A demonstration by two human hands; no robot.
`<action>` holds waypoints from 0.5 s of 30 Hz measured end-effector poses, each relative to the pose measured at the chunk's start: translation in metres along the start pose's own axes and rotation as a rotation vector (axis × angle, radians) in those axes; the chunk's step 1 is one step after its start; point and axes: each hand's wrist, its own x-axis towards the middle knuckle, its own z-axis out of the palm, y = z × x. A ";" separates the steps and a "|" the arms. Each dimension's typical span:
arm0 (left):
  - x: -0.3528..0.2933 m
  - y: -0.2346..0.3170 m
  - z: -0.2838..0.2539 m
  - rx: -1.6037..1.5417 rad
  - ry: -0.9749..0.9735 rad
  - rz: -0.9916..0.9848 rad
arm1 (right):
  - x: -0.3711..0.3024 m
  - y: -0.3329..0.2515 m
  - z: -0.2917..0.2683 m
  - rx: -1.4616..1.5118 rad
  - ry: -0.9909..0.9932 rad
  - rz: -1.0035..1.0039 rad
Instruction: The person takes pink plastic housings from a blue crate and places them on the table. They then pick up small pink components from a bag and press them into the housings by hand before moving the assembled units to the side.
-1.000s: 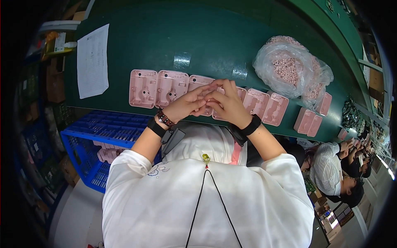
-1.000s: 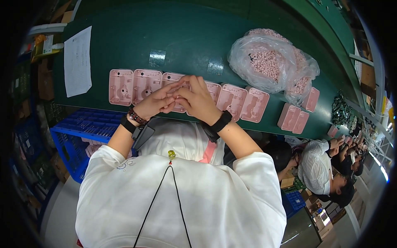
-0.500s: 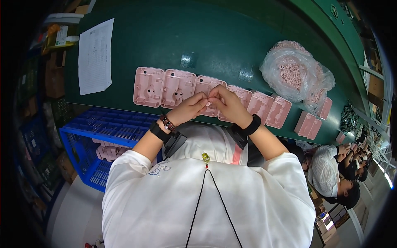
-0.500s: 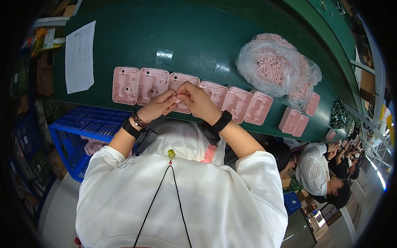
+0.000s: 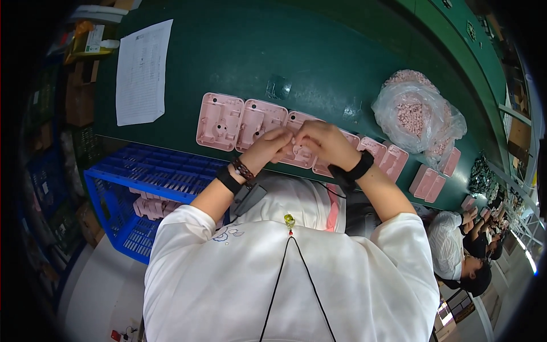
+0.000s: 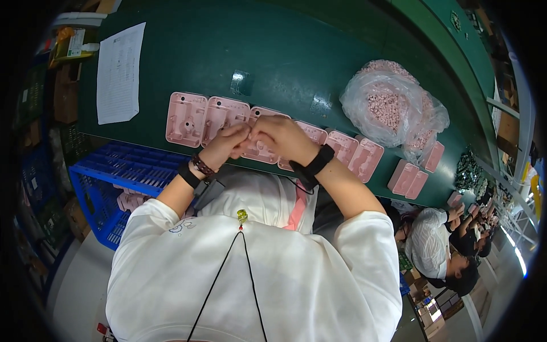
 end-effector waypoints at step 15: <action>-0.007 0.006 0.010 1.312 0.544 0.324 | 0.040 0.050 -0.007 -0.850 -0.273 -0.317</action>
